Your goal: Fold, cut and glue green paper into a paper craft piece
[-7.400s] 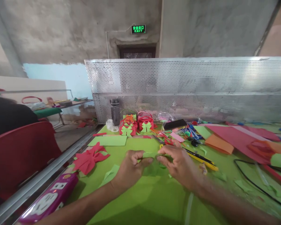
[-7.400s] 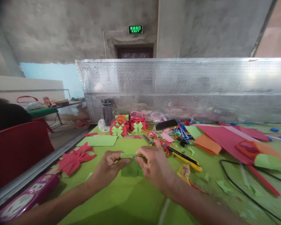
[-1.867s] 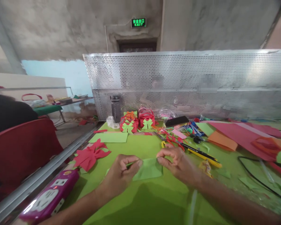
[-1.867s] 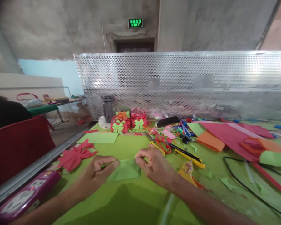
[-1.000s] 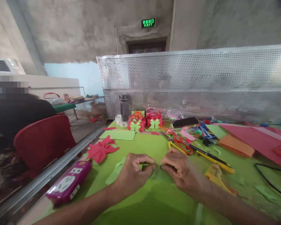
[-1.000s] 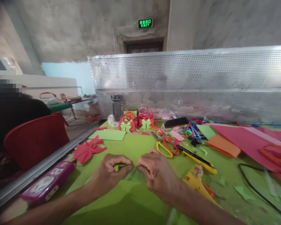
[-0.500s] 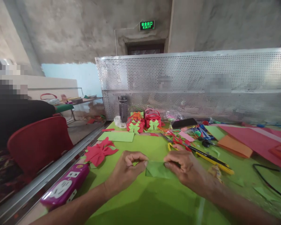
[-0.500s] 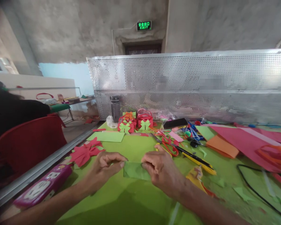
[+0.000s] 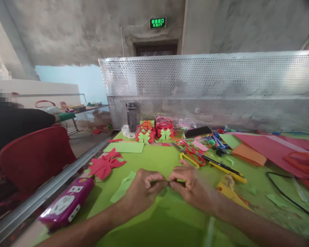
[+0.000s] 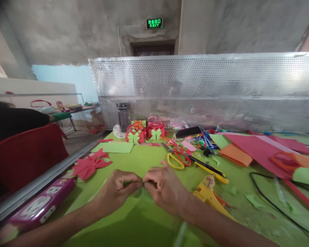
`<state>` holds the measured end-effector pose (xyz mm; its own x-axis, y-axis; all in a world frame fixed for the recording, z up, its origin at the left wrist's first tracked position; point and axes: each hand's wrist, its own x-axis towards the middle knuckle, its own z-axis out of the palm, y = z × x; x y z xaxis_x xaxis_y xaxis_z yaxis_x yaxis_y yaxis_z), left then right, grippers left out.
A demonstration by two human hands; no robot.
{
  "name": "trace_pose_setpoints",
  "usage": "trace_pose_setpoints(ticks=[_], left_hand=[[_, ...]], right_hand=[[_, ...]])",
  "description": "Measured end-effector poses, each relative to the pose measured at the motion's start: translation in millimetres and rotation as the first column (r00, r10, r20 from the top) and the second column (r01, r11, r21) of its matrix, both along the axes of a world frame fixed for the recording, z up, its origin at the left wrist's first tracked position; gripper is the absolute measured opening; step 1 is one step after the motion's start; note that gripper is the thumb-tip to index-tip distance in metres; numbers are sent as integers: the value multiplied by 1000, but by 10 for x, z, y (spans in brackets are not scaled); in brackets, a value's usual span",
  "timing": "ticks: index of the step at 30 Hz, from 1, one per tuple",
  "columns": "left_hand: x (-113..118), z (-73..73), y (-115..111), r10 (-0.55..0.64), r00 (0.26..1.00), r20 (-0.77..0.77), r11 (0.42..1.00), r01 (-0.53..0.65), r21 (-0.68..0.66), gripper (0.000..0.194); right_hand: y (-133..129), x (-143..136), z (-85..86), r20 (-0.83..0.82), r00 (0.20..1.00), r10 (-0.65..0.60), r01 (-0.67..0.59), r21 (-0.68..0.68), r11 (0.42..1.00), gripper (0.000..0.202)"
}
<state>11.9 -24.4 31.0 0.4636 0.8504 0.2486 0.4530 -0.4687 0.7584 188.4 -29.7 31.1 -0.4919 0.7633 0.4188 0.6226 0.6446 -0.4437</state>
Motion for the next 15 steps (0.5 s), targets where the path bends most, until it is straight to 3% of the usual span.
trace_pose_setpoints(ticks=[4,15], left_hand=[[-74,38,49,39,998,47,998,-41,42,27],[-182,113,170,105,992,74,994,-102,-34,30]], right_hand=[[40,77,74,-30,999,-18,19,25,1000,16],[168,229,120,13,995,-95,95,21,995,18]])
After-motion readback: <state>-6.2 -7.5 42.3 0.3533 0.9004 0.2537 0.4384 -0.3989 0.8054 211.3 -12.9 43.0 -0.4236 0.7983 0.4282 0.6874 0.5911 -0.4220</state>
